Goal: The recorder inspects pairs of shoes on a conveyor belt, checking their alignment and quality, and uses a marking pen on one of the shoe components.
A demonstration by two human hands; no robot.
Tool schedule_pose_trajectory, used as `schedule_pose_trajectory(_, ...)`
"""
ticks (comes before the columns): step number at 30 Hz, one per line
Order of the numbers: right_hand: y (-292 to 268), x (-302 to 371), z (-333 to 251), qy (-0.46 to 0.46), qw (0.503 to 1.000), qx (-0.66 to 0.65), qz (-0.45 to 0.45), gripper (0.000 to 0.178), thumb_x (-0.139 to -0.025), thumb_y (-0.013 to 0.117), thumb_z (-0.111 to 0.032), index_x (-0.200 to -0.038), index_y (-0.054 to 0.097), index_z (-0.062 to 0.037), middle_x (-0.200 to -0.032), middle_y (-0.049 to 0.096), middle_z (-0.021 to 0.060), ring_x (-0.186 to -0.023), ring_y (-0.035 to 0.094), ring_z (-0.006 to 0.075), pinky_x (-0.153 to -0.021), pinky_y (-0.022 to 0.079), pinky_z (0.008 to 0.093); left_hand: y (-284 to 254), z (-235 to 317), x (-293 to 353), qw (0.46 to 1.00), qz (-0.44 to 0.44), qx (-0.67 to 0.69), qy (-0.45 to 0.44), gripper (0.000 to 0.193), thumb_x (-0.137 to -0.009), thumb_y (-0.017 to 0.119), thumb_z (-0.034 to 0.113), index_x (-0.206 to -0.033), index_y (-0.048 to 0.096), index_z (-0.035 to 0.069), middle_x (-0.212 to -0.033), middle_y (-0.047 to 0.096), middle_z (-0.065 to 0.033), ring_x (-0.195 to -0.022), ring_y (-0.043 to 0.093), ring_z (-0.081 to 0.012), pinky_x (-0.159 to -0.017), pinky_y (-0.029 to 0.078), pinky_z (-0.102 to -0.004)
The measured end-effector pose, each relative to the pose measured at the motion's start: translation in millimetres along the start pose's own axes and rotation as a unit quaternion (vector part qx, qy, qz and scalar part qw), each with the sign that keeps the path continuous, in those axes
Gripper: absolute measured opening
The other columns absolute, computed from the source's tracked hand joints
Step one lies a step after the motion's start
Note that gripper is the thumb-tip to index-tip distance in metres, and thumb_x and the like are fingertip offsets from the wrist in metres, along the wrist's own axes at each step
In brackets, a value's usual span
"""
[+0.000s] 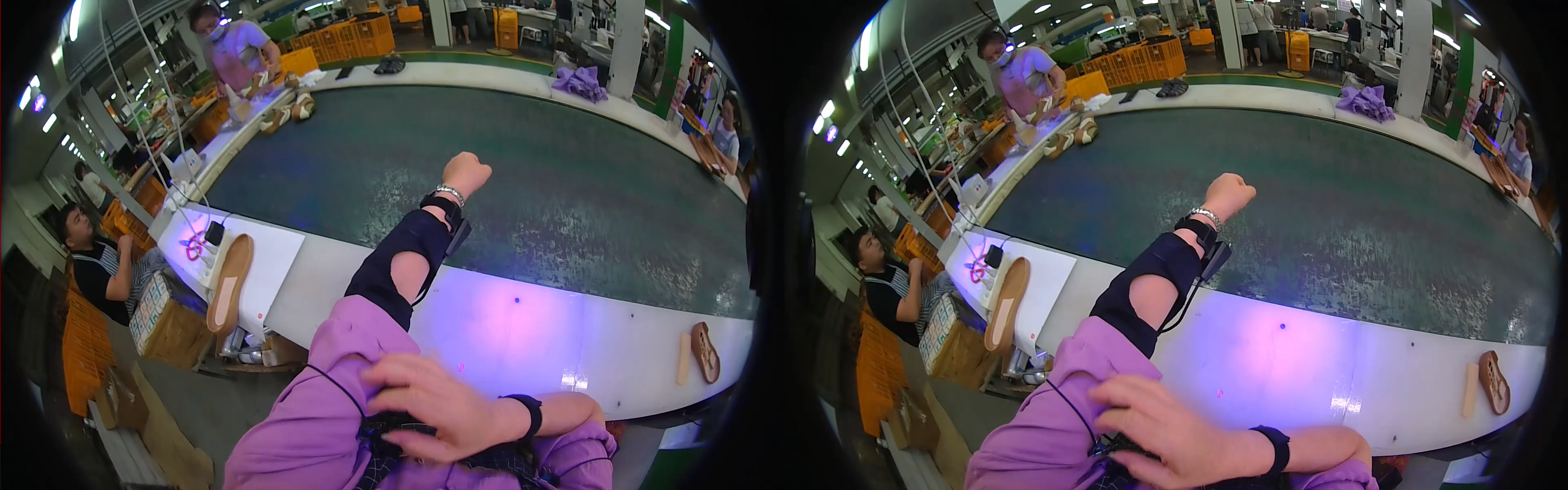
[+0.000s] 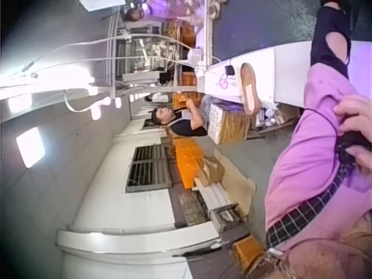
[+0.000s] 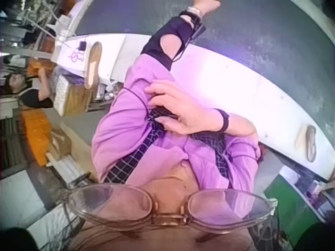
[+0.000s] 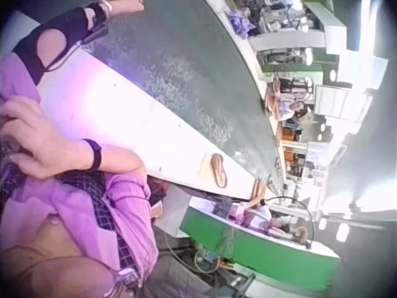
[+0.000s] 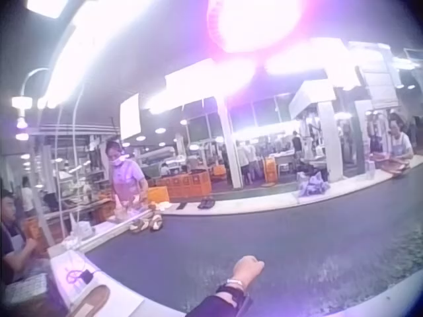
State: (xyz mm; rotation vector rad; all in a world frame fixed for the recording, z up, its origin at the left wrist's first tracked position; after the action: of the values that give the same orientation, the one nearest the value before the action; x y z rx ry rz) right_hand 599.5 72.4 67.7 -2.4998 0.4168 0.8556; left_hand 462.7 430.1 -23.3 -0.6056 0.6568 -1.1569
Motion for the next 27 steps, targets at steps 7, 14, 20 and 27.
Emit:
schedule_pose_trajectory(7, -26, 6, -14, -0.002, 0.99, 0.054, 0.132, 0.06, -0.078, 0.068, -0.011, -0.129, 0.041, 0.0021, -0.127, 0.045, 0.0229, -0.115, 0.046, 0.039, -0.095, 0.039, 0.0417, 3, 44, 14, 0.975, -0.008, -0.199, 0.097, 0.026, -0.067, 0.059, 0.022, -0.082, 0.07, 0.004, -0.087, 0.068, -0.0176, -0.088, 0.065, -0.0331, -0.079, 0.052, -0.0413)
schedule_pose_trajectory(14, -39, 5, -16, 0.026, 0.971, 0.189, 0.143, 0.04, -0.077, 0.066, -0.007, -0.114, 0.052, 0.002, -0.101, 0.057, 0.0164, -0.09, 0.056, 0.034, -0.079, 0.046, 0.0388, 24, 76, 40, 0.902, -0.063, -0.37, 0.214, 0.026, -0.069, 0.059, 0.019, -0.086, 0.071, 0.004, -0.09, 0.068, -0.0182, -0.092, 0.065, -0.0334, -0.079, 0.054, -0.0415)
schedule_pose_trajectory(20, -29, 12, -48, -0.104, 0.987, 0.037, 0.115, 0.021, -0.074, 0.063, 0.003, -0.094, 0.058, -0.0009, -0.086, 0.06, 0.011, -0.076, 0.061, 0.0275, -0.066, 0.049, 0.0333, 27, 76, 51, 0.868, -0.112, -0.425, 0.229, 0.022, -0.068, 0.06, 0.017, -0.084, 0.071, 0.006, -0.088, 0.069, -0.0155, -0.088, 0.067, -0.0308, -0.078, 0.054, -0.0407)
schedule_pose_trajectory(27, -12, 23, -51, 0.014, 0.98, -0.186, -0.076, 0.016, -0.087, 0.061, -0.009, -0.102, 0.061, -0.0025, -0.095, 0.065, 0.0104, -0.085, 0.064, 0.0267, -0.073, 0.05, 0.0318, 37, 83, 56, 0.84, -0.148, -0.461, 0.244, 0.022, -0.07, 0.06, 0.016, -0.085, 0.071, 0.005, -0.089, 0.069, -0.0156, -0.089, 0.067, -0.031, -0.079, 0.053, -0.0403)
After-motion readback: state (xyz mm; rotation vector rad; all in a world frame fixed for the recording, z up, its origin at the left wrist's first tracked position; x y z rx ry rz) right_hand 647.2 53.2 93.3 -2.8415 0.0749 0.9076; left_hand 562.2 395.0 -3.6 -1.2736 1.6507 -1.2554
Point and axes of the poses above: each hand's wrist, its own x-axis away from the middle knuckle, its own y-axis out of the palm, z = x × y, the point moved 7 cm from there along -x, towards the middle knuckle
